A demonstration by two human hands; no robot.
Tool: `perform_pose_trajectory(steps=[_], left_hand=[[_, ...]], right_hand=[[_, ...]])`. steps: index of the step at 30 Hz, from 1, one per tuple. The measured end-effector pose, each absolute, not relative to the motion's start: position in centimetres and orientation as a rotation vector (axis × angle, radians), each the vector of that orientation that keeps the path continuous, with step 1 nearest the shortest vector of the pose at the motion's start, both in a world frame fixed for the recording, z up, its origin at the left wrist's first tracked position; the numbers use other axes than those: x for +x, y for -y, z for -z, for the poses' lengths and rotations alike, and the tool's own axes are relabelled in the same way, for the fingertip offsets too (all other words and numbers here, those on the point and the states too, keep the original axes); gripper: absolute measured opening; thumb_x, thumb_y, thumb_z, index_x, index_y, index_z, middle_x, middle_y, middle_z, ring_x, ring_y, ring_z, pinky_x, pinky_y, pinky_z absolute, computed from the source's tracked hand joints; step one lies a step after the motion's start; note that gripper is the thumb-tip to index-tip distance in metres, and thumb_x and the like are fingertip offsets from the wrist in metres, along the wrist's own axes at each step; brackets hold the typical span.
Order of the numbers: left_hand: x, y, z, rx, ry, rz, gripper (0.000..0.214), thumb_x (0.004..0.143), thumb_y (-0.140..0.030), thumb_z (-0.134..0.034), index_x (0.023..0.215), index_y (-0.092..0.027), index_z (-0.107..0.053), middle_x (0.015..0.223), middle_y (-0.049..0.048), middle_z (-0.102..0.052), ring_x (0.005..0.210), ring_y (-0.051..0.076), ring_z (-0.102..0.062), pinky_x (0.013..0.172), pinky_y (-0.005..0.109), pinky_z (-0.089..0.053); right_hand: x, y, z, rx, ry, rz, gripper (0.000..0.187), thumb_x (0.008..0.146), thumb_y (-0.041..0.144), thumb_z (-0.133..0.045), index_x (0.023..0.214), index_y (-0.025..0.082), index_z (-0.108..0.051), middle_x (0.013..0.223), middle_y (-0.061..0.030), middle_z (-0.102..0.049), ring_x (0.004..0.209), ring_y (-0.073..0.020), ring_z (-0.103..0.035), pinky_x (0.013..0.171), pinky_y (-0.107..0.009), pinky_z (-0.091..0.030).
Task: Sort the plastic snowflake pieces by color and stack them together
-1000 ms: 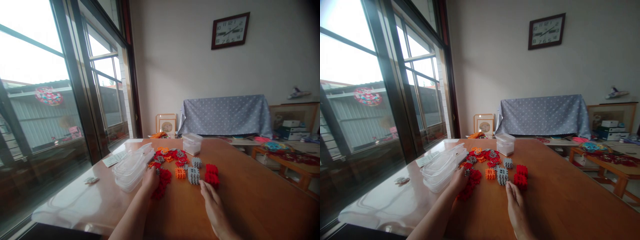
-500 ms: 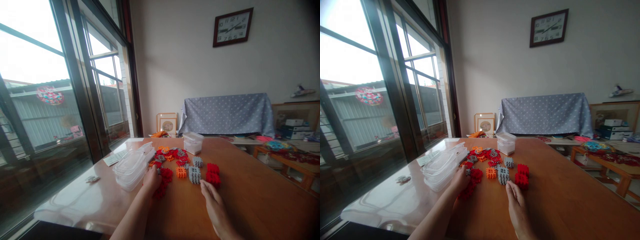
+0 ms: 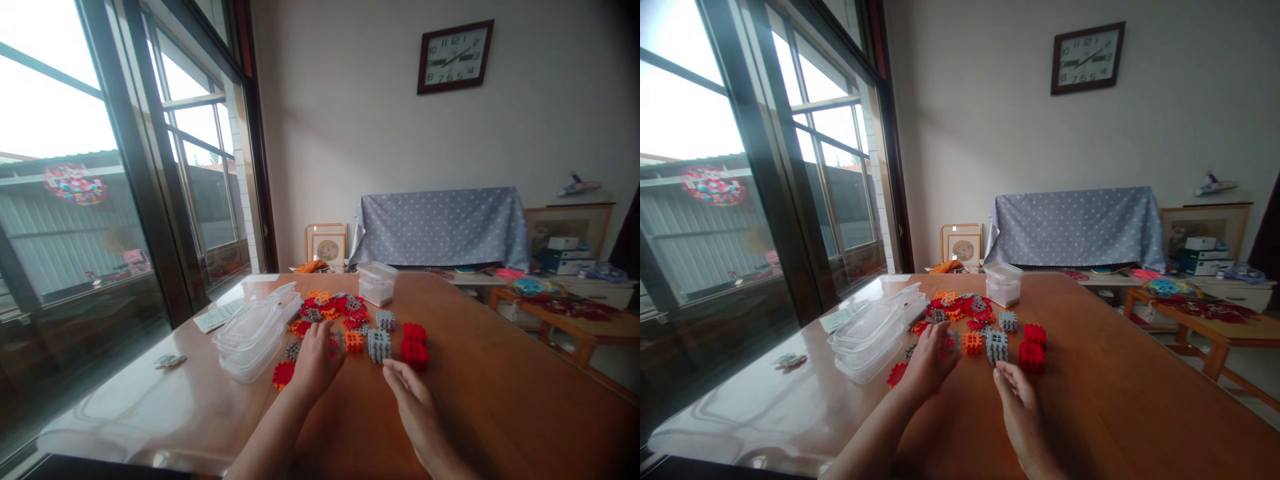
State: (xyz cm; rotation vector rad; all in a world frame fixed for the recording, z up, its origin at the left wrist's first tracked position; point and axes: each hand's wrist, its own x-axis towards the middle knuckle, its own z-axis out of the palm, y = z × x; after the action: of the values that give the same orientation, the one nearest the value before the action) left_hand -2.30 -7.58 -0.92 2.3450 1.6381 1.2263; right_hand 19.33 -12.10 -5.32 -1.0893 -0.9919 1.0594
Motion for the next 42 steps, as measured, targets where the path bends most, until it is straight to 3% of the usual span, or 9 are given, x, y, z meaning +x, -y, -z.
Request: perform_pose_trajectory(steps=[5, 12, 17, 25, 31, 42], left_hand=[[1.7, 10.0, 1.0, 2.418, -1.308, -1.213, 0.067, 0.079, -0.028, -0.074, 0.139, -0.027, -0.044, 0.123, 0.0104, -0.057, 0.112, 0.028, -0.055, 0.097, 0.044, -0.048], [2.7, 10.6, 1.9, 2.373, -1.168, -1.234, 0.070, 0.079, -0.028, -0.077, 0.140, -0.027, -0.043, 0.130, 0.0103, -0.055, 0.119, 0.027, -0.054, 0.102, 0.044, -0.047], [1.4, 10.4, 1.0, 2.389, -1.131, -1.172, 0.057, 0.080, -0.025, -0.076, 0.131, -0.026, -0.051, 0.127, 0.0090, -0.059, 0.119, 0.026, -0.055, 0.102, 0.042, -0.047], [1.2, 10.0, 0.1, 2.404, -1.144, -1.073, 0.040, 0.080, -0.024, -0.074, 0.118, -0.024, -0.060, 0.119, 0.0080, -0.064, 0.111, 0.026, -0.059, 0.097, 0.041, -0.048], [1.2, 7.6, 0.1, 2.357, -1.225, -1.165, 0.036, 0.081, -0.028, -0.074, 0.114, -0.023, -0.063, 0.117, 0.0088, -0.067, 0.111, 0.027, -0.061, 0.097, 0.042, -0.048], [3.3, 2.2, -0.6, 2.346, -1.283, -1.062, 0.037, 0.072, -0.032, -0.080, 0.106, -0.020, -0.072, 0.112, 0.0085, -0.070, 0.107, 0.027, -0.063, 0.096, 0.039, -0.049]], right_hand=[[19.4, 12.6, 4.6, -0.986, 1.154, -1.104, 0.043, 0.082, 0.061, -0.069, 0.098, 0.022, -0.075, 0.100, -0.0059, -0.076, 0.103, -0.0287, -0.064, 0.091, -0.035, -0.048], [19.8, 12.8, 4.6, -0.963, 1.156, -1.107, 0.034, 0.086, 0.054, -0.068, 0.081, 0.020, -0.070, 0.080, -0.0012, -0.067, 0.085, -0.0221, -0.056, 0.078, -0.029, -0.042], [20.0, 12.7, 4.9, -0.984, 1.101, -1.068, 0.034, 0.087, 0.053, -0.065, 0.074, 0.022, -0.063, 0.075, 0.0013, -0.058, 0.082, -0.0198, -0.051, 0.077, -0.028, -0.040], [20.1, 12.6, 5.0, -0.986, 1.083, -1.075, 0.033, 0.088, 0.053, -0.065, 0.076, 0.022, -0.065, 0.079, 0.0007, -0.062, 0.084, -0.0199, -0.054, 0.078, -0.029, -0.041], [19.9, 11.9, 5.7, -0.934, 0.966, -1.094, 0.034, 0.086, 0.057, -0.067, 0.091, 0.023, -0.071, 0.097, -0.0032, -0.071, 0.099, -0.0244, -0.061, 0.089, -0.033, -0.047], [19.8, 12.0, 5.3, -0.979, 0.936, -1.088, 0.040, 0.080, 0.061, -0.071, 0.091, 0.023, -0.074, 0.096, -0.0041, -0.074, 0.098, -0.0263, -0.065, 0.087, -0.034, -0.051]])
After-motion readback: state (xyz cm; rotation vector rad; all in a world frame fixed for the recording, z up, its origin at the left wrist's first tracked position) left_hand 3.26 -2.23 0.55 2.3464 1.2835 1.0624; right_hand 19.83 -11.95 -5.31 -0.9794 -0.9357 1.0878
